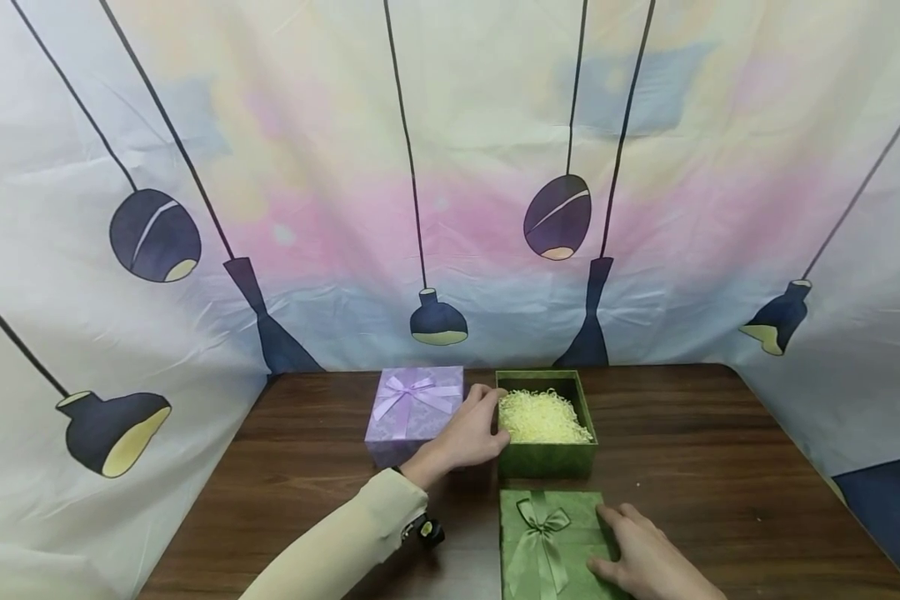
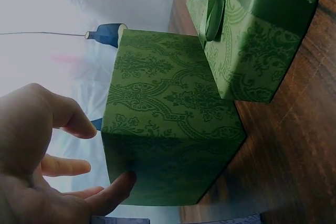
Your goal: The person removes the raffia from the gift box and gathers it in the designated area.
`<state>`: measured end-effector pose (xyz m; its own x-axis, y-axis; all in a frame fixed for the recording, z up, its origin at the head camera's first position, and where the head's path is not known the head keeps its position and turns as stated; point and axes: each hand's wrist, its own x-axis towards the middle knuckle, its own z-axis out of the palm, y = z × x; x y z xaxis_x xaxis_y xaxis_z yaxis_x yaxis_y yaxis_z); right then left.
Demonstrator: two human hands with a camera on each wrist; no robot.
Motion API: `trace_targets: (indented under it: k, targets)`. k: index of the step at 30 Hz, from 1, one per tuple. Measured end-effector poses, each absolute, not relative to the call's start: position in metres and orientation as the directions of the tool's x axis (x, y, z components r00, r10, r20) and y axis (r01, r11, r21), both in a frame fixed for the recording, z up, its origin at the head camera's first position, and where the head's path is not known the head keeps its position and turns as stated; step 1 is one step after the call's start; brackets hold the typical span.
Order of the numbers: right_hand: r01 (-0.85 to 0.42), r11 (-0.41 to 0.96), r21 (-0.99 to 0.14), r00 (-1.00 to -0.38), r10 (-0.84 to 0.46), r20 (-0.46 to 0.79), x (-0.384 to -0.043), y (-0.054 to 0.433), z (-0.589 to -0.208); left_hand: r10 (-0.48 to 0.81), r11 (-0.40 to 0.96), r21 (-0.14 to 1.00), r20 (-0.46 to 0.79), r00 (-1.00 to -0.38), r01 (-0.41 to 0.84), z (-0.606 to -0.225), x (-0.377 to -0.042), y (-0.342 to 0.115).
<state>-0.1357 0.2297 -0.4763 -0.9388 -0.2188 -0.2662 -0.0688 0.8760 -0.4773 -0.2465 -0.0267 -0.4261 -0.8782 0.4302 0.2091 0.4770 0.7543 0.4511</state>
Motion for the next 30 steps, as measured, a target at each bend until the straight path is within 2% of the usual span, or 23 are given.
trace_targets:
  k: [14,23,30]
  targets:
    - [-0.063,0.892,-0.449,-0.934,-0.211,-0.288,-0.135,0.230,-0.476,0.413,0.768,0.475,0.145,-0.899,0.430,-0.424,-0.259,-0.019]
    - [-0.054,0.887,-0.459,-0.931,-0.211,-0.298,-0.136,0.231,-0.475,0.421,0.802,0.453,0.034,-0.907,0.389,-0.417,-0.268,-0.019]
    - [-0.046,0.882,-0.468,-0.932,-0.206,-0.297,-0.136,0.230,-0.478,0.445,0.823,0.393,0.000,-0.895,0.409,-0.415,-0.274,-0.020]
